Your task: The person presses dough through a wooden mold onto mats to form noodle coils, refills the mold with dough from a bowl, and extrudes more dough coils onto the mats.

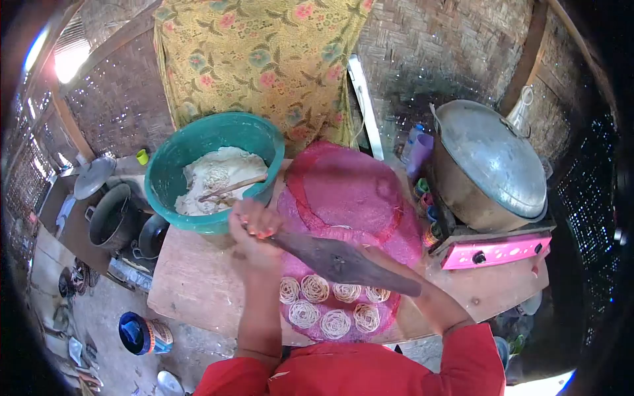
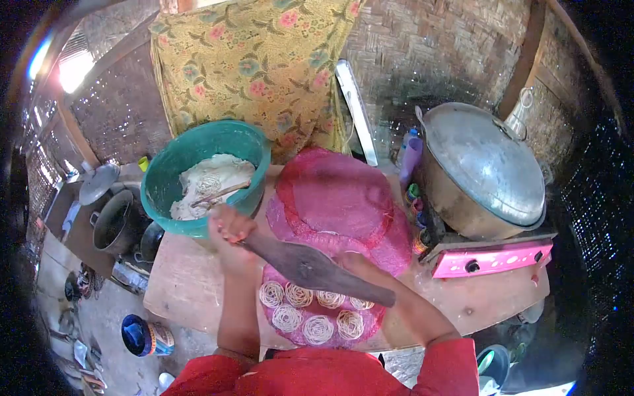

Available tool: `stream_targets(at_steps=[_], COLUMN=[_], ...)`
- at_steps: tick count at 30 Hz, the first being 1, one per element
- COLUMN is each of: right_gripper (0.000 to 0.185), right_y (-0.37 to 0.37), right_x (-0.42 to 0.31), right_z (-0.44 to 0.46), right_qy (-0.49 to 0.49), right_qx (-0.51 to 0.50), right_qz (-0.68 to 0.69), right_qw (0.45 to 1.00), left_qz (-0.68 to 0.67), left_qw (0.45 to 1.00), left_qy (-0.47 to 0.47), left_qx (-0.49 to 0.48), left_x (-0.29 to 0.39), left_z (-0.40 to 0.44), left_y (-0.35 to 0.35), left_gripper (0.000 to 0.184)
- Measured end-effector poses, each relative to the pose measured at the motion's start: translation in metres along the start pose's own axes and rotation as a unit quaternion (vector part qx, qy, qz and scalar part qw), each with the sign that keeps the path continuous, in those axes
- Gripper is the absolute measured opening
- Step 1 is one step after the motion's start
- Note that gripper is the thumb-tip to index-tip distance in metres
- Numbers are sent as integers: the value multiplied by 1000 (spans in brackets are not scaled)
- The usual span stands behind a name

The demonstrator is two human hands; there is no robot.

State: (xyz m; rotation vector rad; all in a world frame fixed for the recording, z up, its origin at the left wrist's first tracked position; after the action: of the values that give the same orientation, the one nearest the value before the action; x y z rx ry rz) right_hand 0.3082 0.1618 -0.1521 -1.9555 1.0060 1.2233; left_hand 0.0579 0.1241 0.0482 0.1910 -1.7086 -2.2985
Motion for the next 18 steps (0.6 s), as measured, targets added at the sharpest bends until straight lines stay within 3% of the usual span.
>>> stream_targets(at_steps=[1, 5, 7, 10, 13, 18], right_gripper=[65, 46, 23, 14, 13, 14], right_y=[-4, -31, -26, -25, -8, -6], right_x=[-30, -59, -91, -68, -76, -56], right_z=[-11, -1, -17, -15, -37, -27], right_qy=[-29, -85, -254, -277, -313, -304], right_qx=[41, 96, 99, 157, 138, 140], right_qz=[-164, -264, -369, -431, -502, -548], right_qw=[985, 956, 888, 844, 794, 767], left_qz=[-5, 53, 62, 186, 279, 445], left_qw=[1000, 991, 990, 968, 944, 873], left_qy=[15, 36, 41, 78, 102, 175], left_qx=[-13, -120, -120, -153, -144, -96], left_x=[6, 59, 78, 107, 128, 153], left_z=[-1, 1, -11, -42, -71, -107], left_y=[14, 68, 90, 122, 146, 149], left_gripper=[29, 35, 37, 42, 50, 58])
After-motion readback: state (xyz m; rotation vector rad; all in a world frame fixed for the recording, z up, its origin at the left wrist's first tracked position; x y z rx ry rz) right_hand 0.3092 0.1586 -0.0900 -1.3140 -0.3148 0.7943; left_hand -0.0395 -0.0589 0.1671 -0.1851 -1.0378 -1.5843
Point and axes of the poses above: each hand's wrist, its own z-axis towards the middle knuckle, its own y-axis out of the palm, x = y × z, the point moved 8 cm from there along z, towards the middle knuckle, and after that the axes turned 5 degrees about x, right-handed, at the moved point
